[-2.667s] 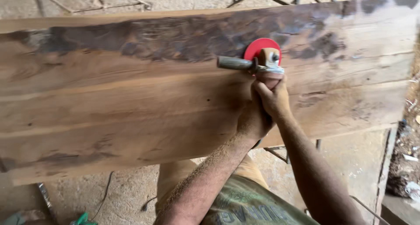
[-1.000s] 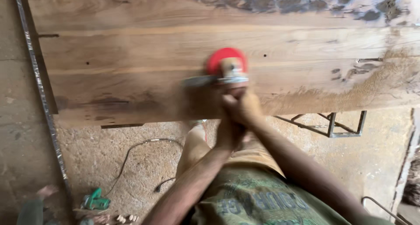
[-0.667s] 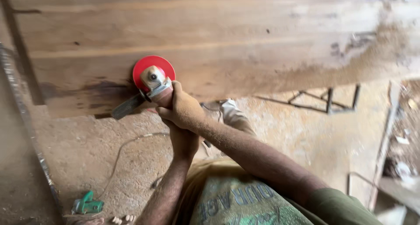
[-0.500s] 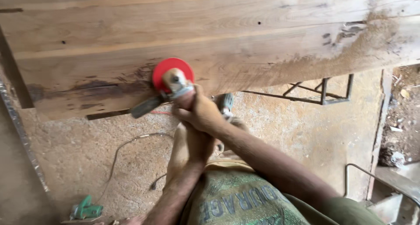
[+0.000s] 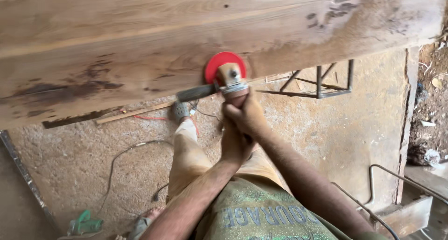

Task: The person uses a handheld angle grinder with a sanding disc to smooth the surface of a large wooden plank. They move the tool back and forth across the wood, removing dark stains and rough patches to reveal a lighter, smoother finish.

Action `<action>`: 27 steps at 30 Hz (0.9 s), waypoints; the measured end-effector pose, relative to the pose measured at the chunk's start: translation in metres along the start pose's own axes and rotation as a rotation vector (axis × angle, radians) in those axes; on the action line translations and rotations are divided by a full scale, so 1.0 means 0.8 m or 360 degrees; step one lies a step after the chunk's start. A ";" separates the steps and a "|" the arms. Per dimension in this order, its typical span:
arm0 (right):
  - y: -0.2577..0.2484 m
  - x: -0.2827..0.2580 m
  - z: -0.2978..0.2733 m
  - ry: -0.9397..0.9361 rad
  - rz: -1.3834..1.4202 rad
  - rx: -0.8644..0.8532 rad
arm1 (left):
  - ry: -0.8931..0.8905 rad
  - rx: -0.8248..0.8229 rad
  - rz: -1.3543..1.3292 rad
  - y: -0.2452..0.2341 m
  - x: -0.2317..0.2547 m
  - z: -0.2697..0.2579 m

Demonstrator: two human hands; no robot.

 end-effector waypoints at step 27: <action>0.211 -0.141 0.031 -0.0357 -0.0169 -0.0503 | -0.0184 0.0040 -0.0031 -0.141 -0.105 -0.027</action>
Point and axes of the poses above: each hand's wrist, its own z-axis towards the middle knuckle, its own y-axis out of the palm, x = y × z, the point moved 9 cm from there along z, towards the middle knuckle, and after that the axes turned 11 degrees about -x, right-handed, at the moved point
